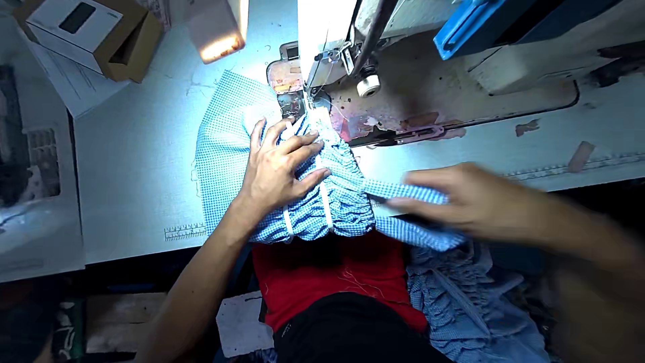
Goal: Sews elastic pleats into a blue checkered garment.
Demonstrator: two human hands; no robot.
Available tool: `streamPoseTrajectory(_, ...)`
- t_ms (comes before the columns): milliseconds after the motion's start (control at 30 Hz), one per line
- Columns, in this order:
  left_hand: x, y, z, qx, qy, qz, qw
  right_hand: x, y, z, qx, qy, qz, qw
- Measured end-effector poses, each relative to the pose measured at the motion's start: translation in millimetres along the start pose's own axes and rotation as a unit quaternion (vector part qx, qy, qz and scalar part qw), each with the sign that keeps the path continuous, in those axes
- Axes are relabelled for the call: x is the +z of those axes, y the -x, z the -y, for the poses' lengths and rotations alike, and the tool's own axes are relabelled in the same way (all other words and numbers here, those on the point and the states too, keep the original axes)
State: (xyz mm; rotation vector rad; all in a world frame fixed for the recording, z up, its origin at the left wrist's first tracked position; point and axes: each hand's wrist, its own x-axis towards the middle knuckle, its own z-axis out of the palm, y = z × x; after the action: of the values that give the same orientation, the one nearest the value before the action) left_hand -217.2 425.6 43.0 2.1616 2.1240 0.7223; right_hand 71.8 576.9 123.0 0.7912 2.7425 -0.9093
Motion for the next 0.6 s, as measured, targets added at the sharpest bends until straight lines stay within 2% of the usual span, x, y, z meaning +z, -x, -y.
streamPoseTrajectory(67,0,1,-1,0.003,-0.004,0.005,1.0,-34,25,-20,0.079,0.093,-0.078,0.989)
streamPoseTrajectory(100,-1,2,-2,0.004,-0.004,0.01,1.0,-39,28,-12,0.127,0.13,-0.131,0.974)
streamPoseTrajectory(133,-1,2,-3,0.003,-0.006,0.013,1.0,-37,24,4,0.142,0.154,-0.169,0.963)
streamPoseTrajectory(167,-2,1,-3,0.003,-0.01,0.013,1.0,-28,12,26,0.113,0.161,-0.201,0.96)
streamPoseTrajectory(233,-3,0,-4,0.004,-0.012,0.006,1.0,8,-31,62,-0.047,0.114,-0.261,0.957)
streamPoseTrajectory(267,-3,0,-5,0.008,-0.012,0.001,1.0,31,-56,67,-0.114,0.083,-0.263,0.954)
streamPoseTrajectory(300,-4,0,-7,0.014,-0.014,-0.004,1.0,49,-79,64,-0.145,0.072,-0.256,0.953)
streamPoseTrajectory(400,-8,1,-14,0.033,-0.016,-0.004,0.999,66,-114,46,-0.104,0.115,-0.248,0.956)
streamPoseTrajectory(533,-1,17,-35,0.092,0.006,-0.036,0.995,66,-108,46,-0.064,0.133,-0.239,0.96)
streamPoseTrajectory(600,3,30,-40,0.075,0.026,-0.053,0.995,65,-109,46,-0.058,0.129,-0.243,0.96)
